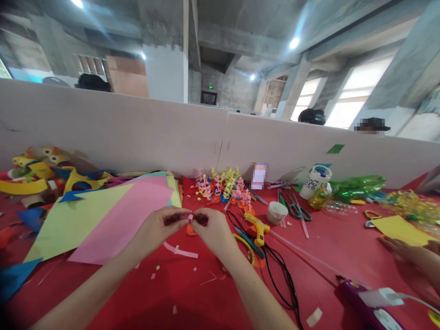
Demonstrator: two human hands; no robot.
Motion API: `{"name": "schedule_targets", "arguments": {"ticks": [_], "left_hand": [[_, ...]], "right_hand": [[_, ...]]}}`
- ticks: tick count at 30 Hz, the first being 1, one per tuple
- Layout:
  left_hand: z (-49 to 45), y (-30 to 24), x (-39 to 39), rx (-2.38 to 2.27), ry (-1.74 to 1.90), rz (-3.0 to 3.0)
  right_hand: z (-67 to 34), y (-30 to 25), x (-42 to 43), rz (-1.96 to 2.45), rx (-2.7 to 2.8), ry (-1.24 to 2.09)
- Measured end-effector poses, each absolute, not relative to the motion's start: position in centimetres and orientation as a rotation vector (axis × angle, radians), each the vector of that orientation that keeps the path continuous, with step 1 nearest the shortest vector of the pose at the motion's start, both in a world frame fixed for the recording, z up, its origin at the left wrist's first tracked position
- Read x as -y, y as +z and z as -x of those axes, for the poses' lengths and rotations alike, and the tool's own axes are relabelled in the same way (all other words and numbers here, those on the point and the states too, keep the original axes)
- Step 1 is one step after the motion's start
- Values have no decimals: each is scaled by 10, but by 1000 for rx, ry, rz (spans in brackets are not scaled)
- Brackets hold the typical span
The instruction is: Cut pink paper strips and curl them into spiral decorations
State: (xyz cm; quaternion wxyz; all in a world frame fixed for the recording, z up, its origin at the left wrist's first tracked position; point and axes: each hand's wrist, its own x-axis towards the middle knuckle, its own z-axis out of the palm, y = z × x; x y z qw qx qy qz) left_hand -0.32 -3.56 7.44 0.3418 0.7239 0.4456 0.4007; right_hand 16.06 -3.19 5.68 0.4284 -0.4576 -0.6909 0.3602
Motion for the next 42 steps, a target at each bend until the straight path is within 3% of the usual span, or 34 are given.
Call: {"name": "schedule_targets", "arguments": {"ticks": [7,27,42], "left_hand": [[2,71,35,-1246,1103,-2033],[2,72,31,-1124,1094,-1565],[4,78,33,-990,981,-1575]], "right_hand": [[-156,60,37,1121,1634,934],[-150,61,42,979,1832,667],[-158,60,33,1030,1706,826]]}}
